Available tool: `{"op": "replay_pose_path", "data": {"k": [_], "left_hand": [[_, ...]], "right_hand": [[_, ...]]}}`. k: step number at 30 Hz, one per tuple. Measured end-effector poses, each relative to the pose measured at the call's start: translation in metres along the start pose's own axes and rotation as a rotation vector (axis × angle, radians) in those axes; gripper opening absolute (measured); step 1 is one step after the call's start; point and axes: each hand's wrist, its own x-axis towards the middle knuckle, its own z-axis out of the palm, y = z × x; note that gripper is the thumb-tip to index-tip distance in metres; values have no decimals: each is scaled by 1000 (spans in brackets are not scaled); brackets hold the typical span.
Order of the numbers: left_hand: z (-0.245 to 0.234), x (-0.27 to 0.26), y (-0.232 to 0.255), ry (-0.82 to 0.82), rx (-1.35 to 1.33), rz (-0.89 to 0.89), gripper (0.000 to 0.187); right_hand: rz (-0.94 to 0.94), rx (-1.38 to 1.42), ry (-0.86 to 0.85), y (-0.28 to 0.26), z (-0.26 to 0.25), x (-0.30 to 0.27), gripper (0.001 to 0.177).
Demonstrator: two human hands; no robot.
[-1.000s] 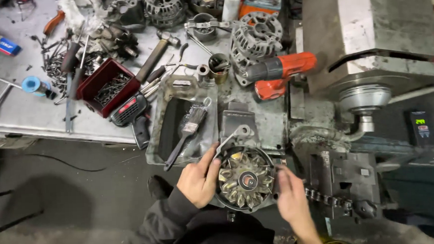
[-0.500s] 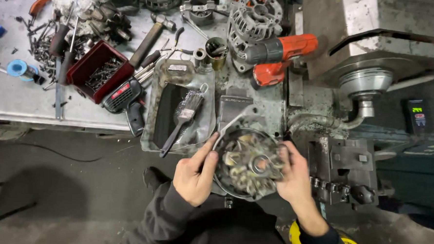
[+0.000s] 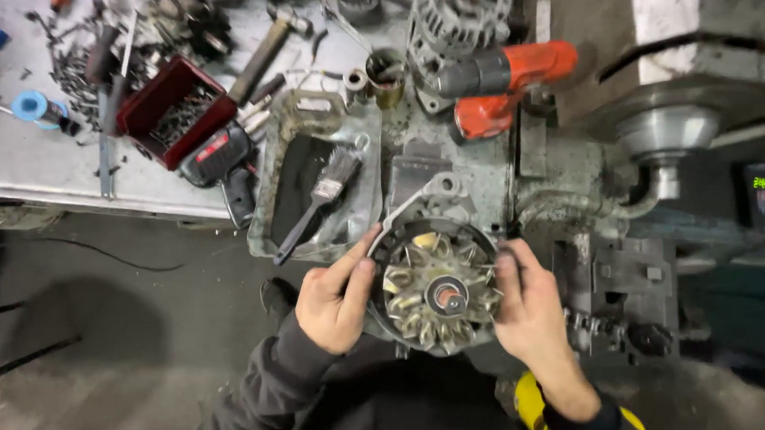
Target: The person handles a metal automotive component, likely an alternator, on a cluttered workbench. They retrieve a small cylindrical part from a shelf and use a hammer to tap it into place on the component. The person also uses a multimeter to test the part and handles various tools and boxes during the process.
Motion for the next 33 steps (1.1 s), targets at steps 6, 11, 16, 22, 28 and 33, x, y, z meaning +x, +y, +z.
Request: {"op": "replay_pose_path", "data": {"k": [6,11,16,22,28,33], "left_hand": [[3,2,-17,-19,58,-5,40],[-4,2,6,-45,63,-66,41],[0,1,-5,-58,198,-117,41],[4,-2,-4,-37,136,-73,41],[0,2,25,6,148,-112,39],[8,-7,13,-9,166,-72,40]], "right_hand": [[-162,55,-30,40,24,6,46],[76,75,-29,23,12,-1,50],[13,-95,-53,32,18,-3,51],[-188,16,22,43,24,-3,54],[49,59,87,12,13,-12,47],[-59,14,59,60,21,-16,51]]}}
